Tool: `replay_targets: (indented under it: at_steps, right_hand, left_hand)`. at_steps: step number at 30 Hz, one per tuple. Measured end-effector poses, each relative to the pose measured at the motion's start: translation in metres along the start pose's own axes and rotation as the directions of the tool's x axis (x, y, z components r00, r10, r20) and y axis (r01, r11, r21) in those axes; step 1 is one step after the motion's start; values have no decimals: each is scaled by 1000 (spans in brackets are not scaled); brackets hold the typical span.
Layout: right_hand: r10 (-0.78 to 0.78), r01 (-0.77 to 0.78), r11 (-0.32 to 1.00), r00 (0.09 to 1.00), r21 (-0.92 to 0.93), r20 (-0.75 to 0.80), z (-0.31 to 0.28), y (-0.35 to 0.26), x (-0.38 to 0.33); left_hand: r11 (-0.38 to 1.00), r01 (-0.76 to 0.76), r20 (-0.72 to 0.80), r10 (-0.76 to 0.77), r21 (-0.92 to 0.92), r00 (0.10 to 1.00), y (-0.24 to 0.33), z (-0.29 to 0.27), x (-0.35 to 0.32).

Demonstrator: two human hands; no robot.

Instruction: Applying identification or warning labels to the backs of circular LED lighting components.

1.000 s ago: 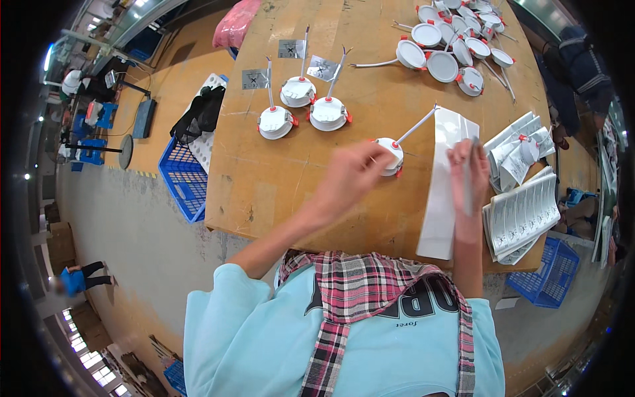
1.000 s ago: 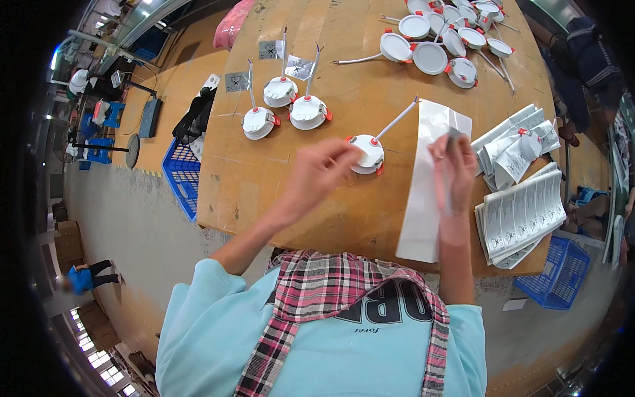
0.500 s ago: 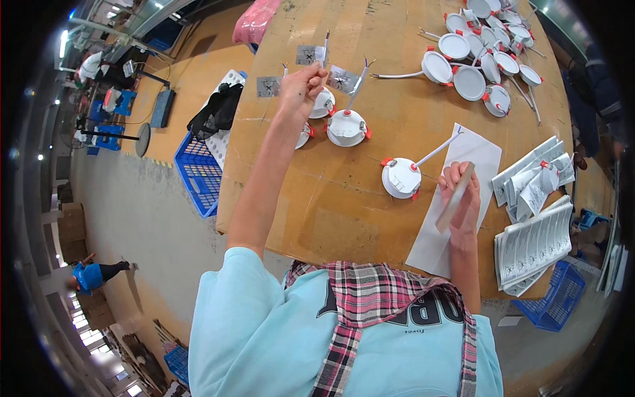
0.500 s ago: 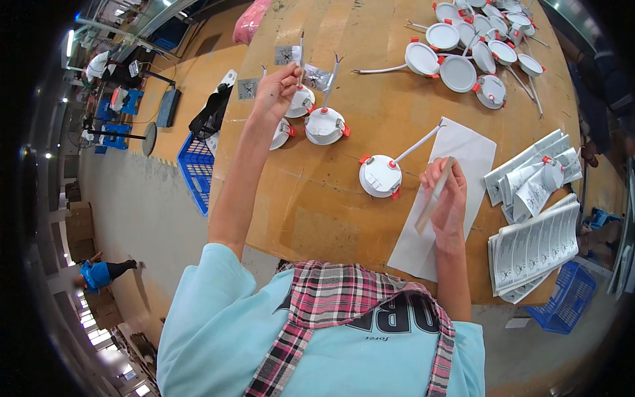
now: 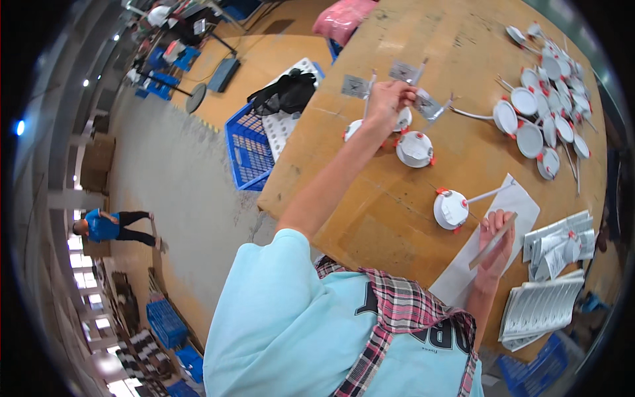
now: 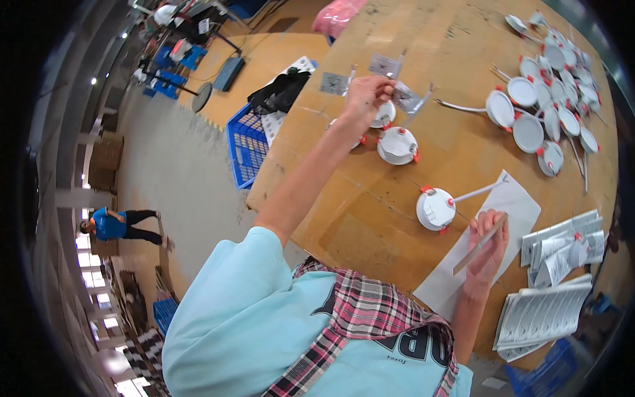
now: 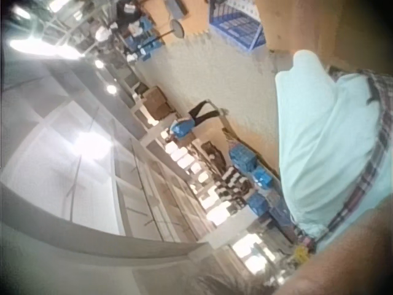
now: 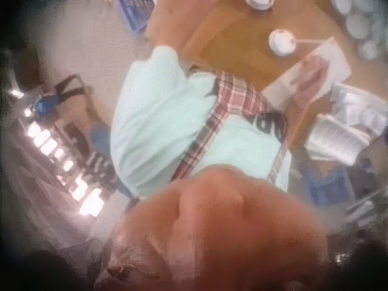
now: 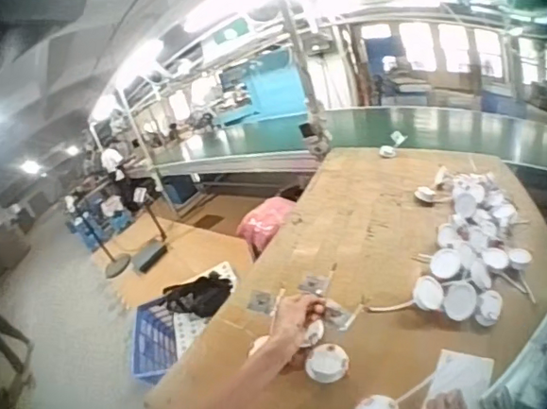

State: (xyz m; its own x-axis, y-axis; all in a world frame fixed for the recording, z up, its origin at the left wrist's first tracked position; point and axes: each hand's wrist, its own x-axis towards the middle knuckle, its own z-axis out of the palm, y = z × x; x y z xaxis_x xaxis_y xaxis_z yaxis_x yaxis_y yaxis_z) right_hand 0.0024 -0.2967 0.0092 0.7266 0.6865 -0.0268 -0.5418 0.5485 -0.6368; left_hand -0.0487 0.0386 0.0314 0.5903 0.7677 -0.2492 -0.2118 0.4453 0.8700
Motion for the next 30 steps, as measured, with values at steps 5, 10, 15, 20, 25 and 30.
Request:
replay_targets:
  at_steps: [5,10,15,20,25,30]
  right_hand:
    - [-38,34,998,997,-60,-69,-3,-1,-3]
    - [-121,90,972,984,-217,-132,-2,-12,4]
    - [-130,71,805,990,-589,-59,41,-37,-8]
    - [-34,117,500,993,-858,116,71,-43,-13]
    - [-180,196,535,977,-822,115,88,-36,-14]
    - [-243,158,530,970,-833,30,84,-29,-19]
  left_hand:
    - [981,-139,59,132,135,989,11,-10,-16]
    - [786,-543,-23,574,294,819,50,12,-115]
    - [916,-292,352,186,276,917,23,40,-177]
    - [845,-233,581,-108,481,807,-19,59,-200]
    - [890,-24,598,-286,455,749,-38,50,-192]
    - [935,23,513,-214,353,831,-38,53,-193]
